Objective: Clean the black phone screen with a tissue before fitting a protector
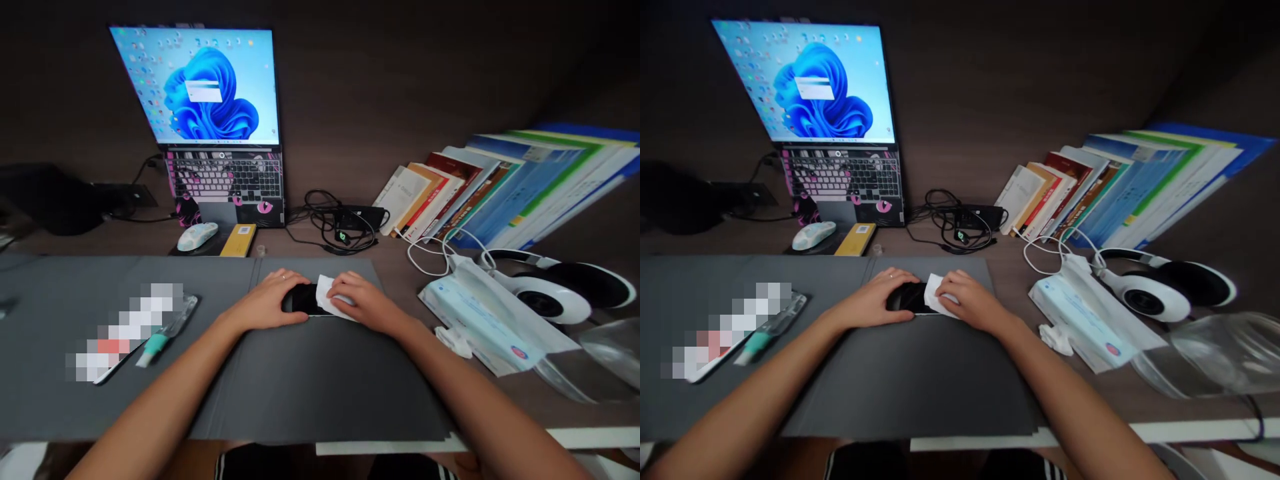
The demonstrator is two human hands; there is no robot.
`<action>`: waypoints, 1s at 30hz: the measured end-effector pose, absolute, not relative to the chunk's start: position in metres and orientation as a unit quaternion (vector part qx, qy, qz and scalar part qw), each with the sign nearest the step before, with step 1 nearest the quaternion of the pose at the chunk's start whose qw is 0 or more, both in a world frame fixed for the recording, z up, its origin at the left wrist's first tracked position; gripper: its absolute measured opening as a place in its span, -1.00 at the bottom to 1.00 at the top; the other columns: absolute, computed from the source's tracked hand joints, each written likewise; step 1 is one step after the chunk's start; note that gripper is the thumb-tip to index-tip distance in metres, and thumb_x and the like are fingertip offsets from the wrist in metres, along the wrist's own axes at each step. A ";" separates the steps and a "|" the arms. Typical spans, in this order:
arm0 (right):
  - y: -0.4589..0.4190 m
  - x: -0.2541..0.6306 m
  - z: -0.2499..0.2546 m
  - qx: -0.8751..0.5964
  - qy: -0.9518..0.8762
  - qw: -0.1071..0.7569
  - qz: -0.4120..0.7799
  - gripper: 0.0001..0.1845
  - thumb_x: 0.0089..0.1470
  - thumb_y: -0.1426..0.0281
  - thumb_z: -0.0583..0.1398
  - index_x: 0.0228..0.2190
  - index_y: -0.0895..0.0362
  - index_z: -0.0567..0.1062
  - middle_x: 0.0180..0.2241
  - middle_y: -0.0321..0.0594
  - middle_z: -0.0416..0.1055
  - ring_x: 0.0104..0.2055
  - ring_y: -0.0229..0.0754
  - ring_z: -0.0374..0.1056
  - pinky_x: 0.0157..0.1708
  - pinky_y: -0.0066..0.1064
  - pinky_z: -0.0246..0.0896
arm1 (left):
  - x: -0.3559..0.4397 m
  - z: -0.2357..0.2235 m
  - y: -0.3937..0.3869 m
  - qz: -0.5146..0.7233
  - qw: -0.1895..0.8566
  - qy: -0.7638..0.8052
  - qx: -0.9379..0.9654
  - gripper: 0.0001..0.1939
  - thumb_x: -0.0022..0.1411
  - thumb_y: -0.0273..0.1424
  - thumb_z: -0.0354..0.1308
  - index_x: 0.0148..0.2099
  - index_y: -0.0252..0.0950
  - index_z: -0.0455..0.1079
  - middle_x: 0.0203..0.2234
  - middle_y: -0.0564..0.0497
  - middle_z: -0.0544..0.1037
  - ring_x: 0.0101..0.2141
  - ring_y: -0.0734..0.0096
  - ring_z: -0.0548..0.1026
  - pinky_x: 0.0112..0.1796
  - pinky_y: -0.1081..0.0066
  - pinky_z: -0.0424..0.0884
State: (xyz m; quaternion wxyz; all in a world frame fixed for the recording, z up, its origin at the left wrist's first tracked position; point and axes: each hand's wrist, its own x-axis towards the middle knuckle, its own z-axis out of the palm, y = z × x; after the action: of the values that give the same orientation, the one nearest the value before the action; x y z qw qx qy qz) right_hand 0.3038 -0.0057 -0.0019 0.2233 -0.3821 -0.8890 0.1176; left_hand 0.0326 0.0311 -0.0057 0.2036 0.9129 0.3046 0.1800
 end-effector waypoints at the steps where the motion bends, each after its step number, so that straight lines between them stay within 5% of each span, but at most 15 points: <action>1: -0.005 0.304 -0.002 -0.388 -0.887 0.223 0.115 -0.85 0.30 0.41 0.16 -0.20 0.11 0.55 -0.21 -0.12 0.44 -0.11 -0.07 0.33 -0.07 -0.25 0.23 | 0.032 -0.006 0.031 0.181 0.204 0.303 0.913 -0.42 0.19 -0.18 0.33 0.21 -0.15 0.29 0.07 -0.07 0.45 0.08 0.07 0.38 0.10 0.08 0.32; 15: -0.004 0.309 -0.002 -0.394 -0.884 0.227 0.110 -0.82 0.32 0.41 0.15 -0.18 0.13 0.57 -0.19 -0.10 0.45 -0.10 -0.06 0.32 -0.07 -0.22 0.26 | 0.035 -0.009 0.034 0.182 0.215 0.313 0.907 -0.47 0.15 -0.24 0.35 0.13 -0.16 0.31 0.02 -0.04 0.48 0.04 0.06 0.39 0.08 0.07 0.31; 26: -0.008 0.284 -0.006 -0.353 -0.907 0.202 0.105 -0.60 0.29 0.60 0.02 0.03 0.11 0.51 0.00 -0.07 0.45 0.01 -0.08 0.30 0.02 -0.21 0.28 | 0.036 -0.013 0.034 0.179 0.222 0.315 0.905 -0.23 0.14 -0.25 0.36 0.34 -0.13 0.15 0.14 -0.08 0.43 0.10 0.03 0.36 0.13 0.03 0.28; 30: -0.007 0.275 0.000 -0.317 -0.930 0.169 0.075 -0.67 0.31 0.52 0.05 0.01 0.16 0.50 0.00 -0.03 0.43 0.02 -0.05 0.27 0.04 -0.17 0.25 | 0.035 -0.016 0.033 0.182 0.211 0.319 0.906 -0.21 0.18 -0.21 0.33 0.37 -0.12 0.10 0.19 -0.09 0.40 0.15 -0.01 0.34 0.20 -0.05 0.18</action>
State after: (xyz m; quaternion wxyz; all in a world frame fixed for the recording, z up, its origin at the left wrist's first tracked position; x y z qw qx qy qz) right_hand 0.2746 -0.0074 -0.0002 0.1685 -0.3169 -0.9303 0.0754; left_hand 0.0351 0.0328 -0.0164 0.2110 0.9060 0.3186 0.1821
